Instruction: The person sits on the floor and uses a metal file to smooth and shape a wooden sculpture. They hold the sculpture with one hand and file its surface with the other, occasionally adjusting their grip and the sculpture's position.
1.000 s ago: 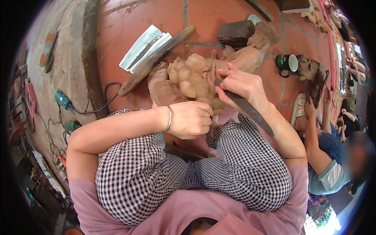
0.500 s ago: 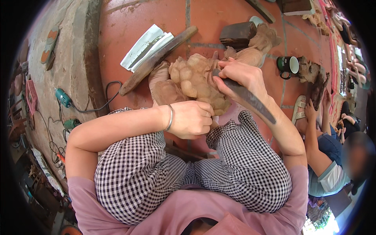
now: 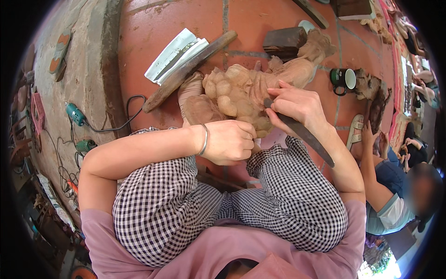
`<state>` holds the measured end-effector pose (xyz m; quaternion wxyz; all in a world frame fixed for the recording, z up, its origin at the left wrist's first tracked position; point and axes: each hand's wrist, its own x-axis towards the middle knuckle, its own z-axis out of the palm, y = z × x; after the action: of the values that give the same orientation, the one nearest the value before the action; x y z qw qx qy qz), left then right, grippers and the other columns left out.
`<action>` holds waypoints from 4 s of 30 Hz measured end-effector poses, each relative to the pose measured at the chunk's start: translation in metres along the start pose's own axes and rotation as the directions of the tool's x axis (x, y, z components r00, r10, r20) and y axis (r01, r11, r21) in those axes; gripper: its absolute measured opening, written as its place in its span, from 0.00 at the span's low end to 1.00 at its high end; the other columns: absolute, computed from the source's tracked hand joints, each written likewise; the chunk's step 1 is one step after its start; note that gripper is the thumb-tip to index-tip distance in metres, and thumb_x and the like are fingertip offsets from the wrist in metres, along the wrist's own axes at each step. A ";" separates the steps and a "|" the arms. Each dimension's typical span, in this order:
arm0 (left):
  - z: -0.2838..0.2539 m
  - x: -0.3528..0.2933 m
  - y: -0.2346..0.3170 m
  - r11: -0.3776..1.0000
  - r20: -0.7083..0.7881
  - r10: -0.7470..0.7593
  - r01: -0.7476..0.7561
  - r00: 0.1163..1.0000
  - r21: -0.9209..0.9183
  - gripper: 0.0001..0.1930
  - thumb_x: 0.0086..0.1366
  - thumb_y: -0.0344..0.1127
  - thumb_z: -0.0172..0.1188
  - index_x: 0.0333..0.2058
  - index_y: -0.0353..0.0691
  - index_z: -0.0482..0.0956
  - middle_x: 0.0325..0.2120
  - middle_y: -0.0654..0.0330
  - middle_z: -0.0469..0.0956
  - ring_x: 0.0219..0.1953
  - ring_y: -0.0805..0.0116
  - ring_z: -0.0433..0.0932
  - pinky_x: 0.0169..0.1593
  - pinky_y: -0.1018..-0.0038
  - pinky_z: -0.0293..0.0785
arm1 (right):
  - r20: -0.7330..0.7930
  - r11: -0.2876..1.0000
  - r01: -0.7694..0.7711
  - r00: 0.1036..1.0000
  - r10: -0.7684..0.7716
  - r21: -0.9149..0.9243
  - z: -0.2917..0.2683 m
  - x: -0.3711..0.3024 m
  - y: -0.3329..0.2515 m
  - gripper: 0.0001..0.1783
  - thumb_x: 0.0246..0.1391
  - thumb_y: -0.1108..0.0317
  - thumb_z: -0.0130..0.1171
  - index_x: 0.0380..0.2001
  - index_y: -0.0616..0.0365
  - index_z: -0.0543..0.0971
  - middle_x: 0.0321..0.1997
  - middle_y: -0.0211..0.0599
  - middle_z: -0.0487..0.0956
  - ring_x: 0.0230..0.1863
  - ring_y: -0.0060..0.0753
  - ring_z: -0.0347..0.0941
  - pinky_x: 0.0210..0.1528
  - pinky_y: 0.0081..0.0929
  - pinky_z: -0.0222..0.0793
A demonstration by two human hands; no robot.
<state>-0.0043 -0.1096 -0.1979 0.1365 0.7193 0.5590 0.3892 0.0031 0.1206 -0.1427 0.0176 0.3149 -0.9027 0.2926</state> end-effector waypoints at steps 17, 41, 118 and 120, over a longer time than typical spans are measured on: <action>-0.002 0.001 0.000 0.999 0.049 -0.017 0.019 0.999 -0.034 0.11 0.46 0.39 0.65 0.23 0.39 0.75 0.26 0.60 0.75 0.38 0.62 0.77 0.55 0.68 0.71 | -0.038 0.998 0.067 0.997 -0.066 0.021 0.002 0.002 0.007 0.10 0.41 0.75 0.66 0.19 0.58 0.72 0.26 0.36 0.78 0.39 0.37 0.82 0.48 0.35 0.80; -0.031 0.019 0.004 0.911 -0.133 -0.254 0.283 0.958 0.300 0.31 0.54 0.47 0.64 0.54 0.36 0.74 0.56 0.53 0.72 0.60 0.61 0.70 0.65 0.60 0.62 | -0.187 0.826 -0.349 0.865 0.466 0.443 0.013 -0.061 -0.013 0.07 0.48 0.73 0.65 0.28 0.61 0.76 0.27 0.39 0.78 0.27 0.34 0.76 0.31 0.27 0.71; -0.030 0.013 -0.007 0.815 -0.358 -0.306 0.437 0.882 0.380 0.18 0.47 0.36 0.69 0.39 0.39 0.79 0.39 0.55 0.75 0.42 0.53 0.73 0.47 0.61 0.71 | -0.355 0.734 -0.347 0.704 0.615 0.585 0.032 -0.050 -0.021 0.05 0.51 0.72 0.65 0.27 0.61 0.79 0.59 0.57 0.73 0.66 0.51 0.66 0.64 0.39 0.64; -0.031 0.018 -0.008 0.813 -0.355 -0.298 0.430 0.886 0.392 0.18 0.47 0.37 0.69 0.38 0.41 0.79 0.38 0.57 0.75 0.42 0.54 0.74 0.47 0.62 0.73 | -0.351 0.721 -0.325 0.706 0.616 0.612 0.031 -0.056 -0.027 0.04 0.52 0.73 0.64 0.28 0.62 0.79 0.59 0.50 0.74 0.62 0.45 0.70 0.61 0.37 0.67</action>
<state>-0.0309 -0.0978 -0.1750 -0.0449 0.5473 0.7768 0.3083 0.0679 0.1182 -0.1663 0.1052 -0.0374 -0.8012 0.5878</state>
